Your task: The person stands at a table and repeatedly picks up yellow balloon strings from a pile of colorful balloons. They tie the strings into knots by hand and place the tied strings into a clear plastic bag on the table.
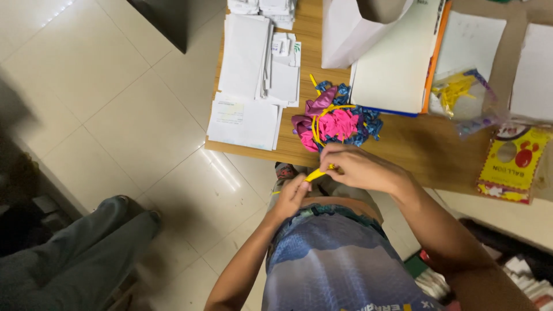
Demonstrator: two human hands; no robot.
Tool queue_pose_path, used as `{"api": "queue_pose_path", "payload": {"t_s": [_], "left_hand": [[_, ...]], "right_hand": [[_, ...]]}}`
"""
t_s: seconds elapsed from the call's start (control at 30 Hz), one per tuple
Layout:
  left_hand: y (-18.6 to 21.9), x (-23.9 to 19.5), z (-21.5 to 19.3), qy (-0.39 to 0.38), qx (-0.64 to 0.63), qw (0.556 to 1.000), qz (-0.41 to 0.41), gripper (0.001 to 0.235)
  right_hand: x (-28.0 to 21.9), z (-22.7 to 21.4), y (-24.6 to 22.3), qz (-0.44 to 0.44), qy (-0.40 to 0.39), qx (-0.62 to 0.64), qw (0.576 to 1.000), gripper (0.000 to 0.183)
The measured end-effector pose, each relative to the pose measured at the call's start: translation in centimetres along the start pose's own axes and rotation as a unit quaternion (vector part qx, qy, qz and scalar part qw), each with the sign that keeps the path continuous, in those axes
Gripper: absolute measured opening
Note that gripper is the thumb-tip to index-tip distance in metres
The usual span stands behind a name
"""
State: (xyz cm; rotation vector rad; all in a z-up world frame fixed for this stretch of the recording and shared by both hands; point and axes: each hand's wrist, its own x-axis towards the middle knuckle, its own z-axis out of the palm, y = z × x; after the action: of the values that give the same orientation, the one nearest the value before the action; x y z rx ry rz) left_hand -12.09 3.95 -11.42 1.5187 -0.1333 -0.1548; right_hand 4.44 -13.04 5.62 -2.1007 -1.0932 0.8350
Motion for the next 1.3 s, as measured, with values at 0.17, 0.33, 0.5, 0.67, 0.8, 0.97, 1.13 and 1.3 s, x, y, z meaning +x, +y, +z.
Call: {"api": "queue_pose_path", "payload": {"t_s": [0.17,0.33,0.5,0.67,0.8,0.97,1.13,1.3], "left_hand": [[-0.5,-0.4,-1.2,0.020,0.078,0.996,-0.023,0.037],[-0.7,2.3,-0.4,-0.049,0.086,0.995,-0.006,0.031],[-1.3,4.7,1.2,-0.082,0.143,0.984,0.071,0.022],[-2.9,4.0,3.0,-0.176,0.120,0.977,0.017,0.019],[-1.0,3.8,4.6,-0.191,0.143,0.971,0.002,0.015],[3.4,5.6,7.6,-0.207,0.023,0.978,-0.012,0.040],[0.8,5.6,11.6,-0.208,0.116,0.971,-0.003,0.021],[3.8,7.1,14.0,-0.199,0.108,0.972,-0.066,0.028]], "right_hand": [[-0.7,0.6,0.6,0.001,0.055,0.026,0.998,0.006],[-2.9,0.7,0.7,0.064,0.097,-0.008,0.993,0.004],[-7.1,0.7,1.5,0.131,0.145,-0.001,0.981,0.004],[-10.5,2.4,3.9,0.212,0.154,0.081,0.962,0.011],[-11.6,5.5,4.5,0.226,0.154,0.130,0.953,0.014],[-12.6,7.1,4.7,0.086,0.197,0.103,0.971,0.016],[-15.6,2.3,6.6,0.067,0.170,0.156,0.971,0.014],[-18.2,-1.2,9.3,0.091,0.116,0.217,0.965,0.010]]}}
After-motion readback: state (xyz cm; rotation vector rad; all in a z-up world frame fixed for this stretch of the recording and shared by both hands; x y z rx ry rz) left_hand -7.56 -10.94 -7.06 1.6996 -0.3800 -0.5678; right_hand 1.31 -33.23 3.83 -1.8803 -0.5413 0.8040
